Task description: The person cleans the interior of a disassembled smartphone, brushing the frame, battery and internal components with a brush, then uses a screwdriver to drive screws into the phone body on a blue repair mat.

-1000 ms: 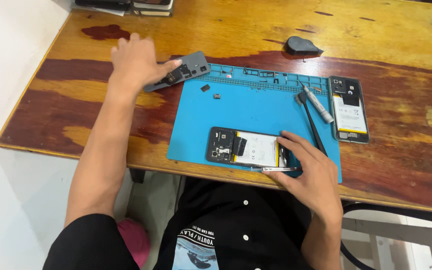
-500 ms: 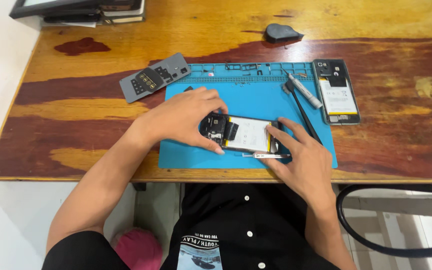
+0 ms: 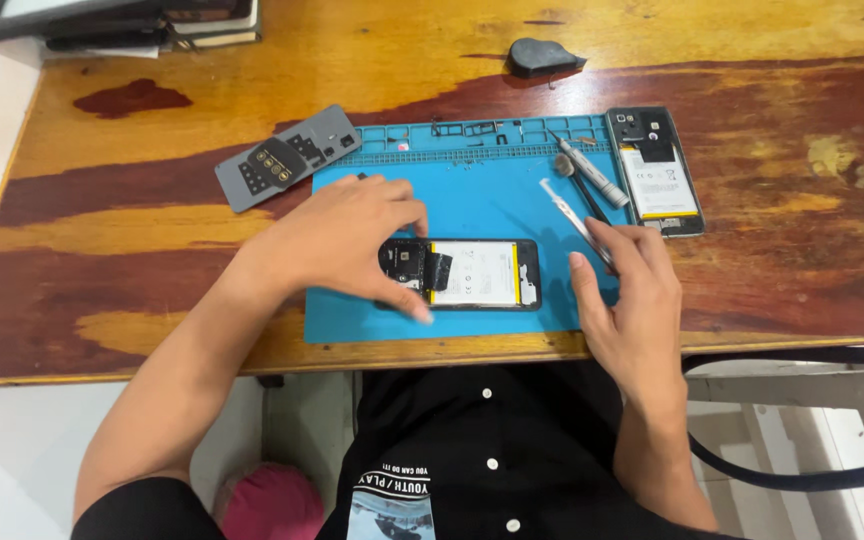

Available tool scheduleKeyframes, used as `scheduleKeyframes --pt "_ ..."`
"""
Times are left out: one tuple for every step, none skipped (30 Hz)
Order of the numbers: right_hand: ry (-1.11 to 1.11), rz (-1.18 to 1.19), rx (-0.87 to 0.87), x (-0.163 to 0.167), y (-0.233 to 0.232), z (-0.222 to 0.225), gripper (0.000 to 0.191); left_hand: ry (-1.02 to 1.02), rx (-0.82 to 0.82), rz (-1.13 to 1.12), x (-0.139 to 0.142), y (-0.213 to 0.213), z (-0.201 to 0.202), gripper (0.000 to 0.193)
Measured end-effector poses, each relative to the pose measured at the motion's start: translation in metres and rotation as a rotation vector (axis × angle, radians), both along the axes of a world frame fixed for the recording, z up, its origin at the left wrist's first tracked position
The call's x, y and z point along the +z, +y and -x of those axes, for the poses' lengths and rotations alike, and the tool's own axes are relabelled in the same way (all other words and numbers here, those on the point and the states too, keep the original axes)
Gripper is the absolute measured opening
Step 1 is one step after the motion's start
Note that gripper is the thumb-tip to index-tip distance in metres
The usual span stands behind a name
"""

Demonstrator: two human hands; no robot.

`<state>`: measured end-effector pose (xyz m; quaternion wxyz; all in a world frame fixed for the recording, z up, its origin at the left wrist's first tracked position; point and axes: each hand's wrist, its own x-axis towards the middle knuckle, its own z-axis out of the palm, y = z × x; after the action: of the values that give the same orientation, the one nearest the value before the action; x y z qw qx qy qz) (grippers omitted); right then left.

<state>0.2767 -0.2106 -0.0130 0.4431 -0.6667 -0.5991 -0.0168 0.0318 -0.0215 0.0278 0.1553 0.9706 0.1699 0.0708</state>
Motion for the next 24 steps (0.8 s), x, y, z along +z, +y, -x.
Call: scheduleKeyframes --pt "-0.010 0.010 -0.001 0.001 0.003 0.000 0.030 -0.041 0.006 0.019 -0.002 0.006 -0.001 0.069" --pt "-0.019 0.025 -0.004 0.002 0.007 0.000 0.030 -0.079 0.011 0.042 -0.004 0.012 -0.003 0.065" --pt "-0.029 0.045 -0.002 0.003 0.009 0.001 0.030 -0.121 -0.002 0.076 -0.009 0.019 -0.008 0.056" --pt "-0.074 0.050 0.014 0.004 0.012 0.002 0.030 -0.157 -0.010 0.107 -0.013 0.026 -0.013 0.048" --pt "-0.115 0.045 0.026 0.003 0.017 0.004 0.030 -0.190 -0.022 0.129 -0.017 0.035 -0.017 0.039" --pt "-0.159 0.035 0.034 0.003 0.021 0.006 0.030 -0.218 0.034 0.035 -0.022 0.040 -0.023 0.035" --pt "-0.114 0.068 0.035 0.003 0.023 0.009 0.030 -0.249 0.087 -0.057 -0.027 0.044 -0.030 0.031" --pt "-0.071 0.104 0.038 0.003 0.025 0.011 0.030 -0.282 0.139 -0.144 -0.032 0.047 -0.035 0.027" --pt "-0.029 0.141 0.041 0.003 0.026 0.013 0.030 -0.286 0.175 -0.125 -0.036 0.048 -0.038 0.027" --pt "-0.111 0.118 0.060 0.004 0.025 0.013 0.029 -0.292 0.209 -0.107 -0.040 0.047 -0.040 0.026" --pt "-0.192 0.091 0.074 0.006 0.021 0.012 0.029 -0.299 0.239 -0.092 -0.043 0.047 -0.043 0.026" --pt "-0.276 0.063 0.086 0.009 0.019 0.010 0.029 -0.353 0.222 -0.139 -0.046 0.046 -0.046 0.025" --pt "-0.287 0.065 0.036 0.011 0.017 0.007 0.027 -0.402 0.208 -0.184 -0.049 0.043 -0.046 0.025" --pt "-0.291 0.076 -0.014 0.014 0.011 0.004 0.024 -0.444 0.193 -0.218 -0.052 0.040 -0.046 0.024" --pt "-0.297 0.093 -0.068 0.016 0.005 0.001 0.022 -0.434 0.209 -0.205 -0.053 0.041 -0.047 0.021" --pt "-0.274 0.121 -0.138 0.018 0.001 -0.002 0.025 -0.428 0.230 -0.191 -0.054 0.041 -0.048 0.018" --pt "-0.254 0.151 -0.206 0.019 -0.004 -0.005 0.027 -0.422 0.253 -0.172 -0.056 0.041 -0.049 0.016" --pt "-0.235 0.178 -0.275 0.019 -0.008 -0.009 0.030 -0.420 0.262 -0.148 -0.058 0.040 -0.051 0.015" --pt "-0.207 0.232 -0.303 0.019 -0.009 -0.012 0.032 -0.420 0.273 -0.130 -0.059 0.042 -0.052 0.015" --pt "-0.182 0.289 -0.326 0.018 -0.009 -0.015 0.035 -0.420 0.290 -0.108 -0.060 0.042 -0.052 0.015" --pt "-0.157 0.343 -0.345 0.017 -0.008 -0.017 0.037 -0.419 0.289 -0.115 -0.062 0.042 -0.052 0.015" --pt "-0.150 0.348 -0.356 0.015 -0.006 -0.020 0.038 -0.420 0.286 -0.125 -0.063 0.043 -0.053 0.015" --pt "-0.144 0.355 -0.368 0.013 -0.003 -0.021 0.039 -0.422 0.281 -0.134 -0.064 0.043 -0.055 0.016" --pt "-0.139 0.361 -0.377 0.012 0.000 -0.023 0.040 -0.439 0.275 -0.148 -0.066 0.044 -0.056 0.015"
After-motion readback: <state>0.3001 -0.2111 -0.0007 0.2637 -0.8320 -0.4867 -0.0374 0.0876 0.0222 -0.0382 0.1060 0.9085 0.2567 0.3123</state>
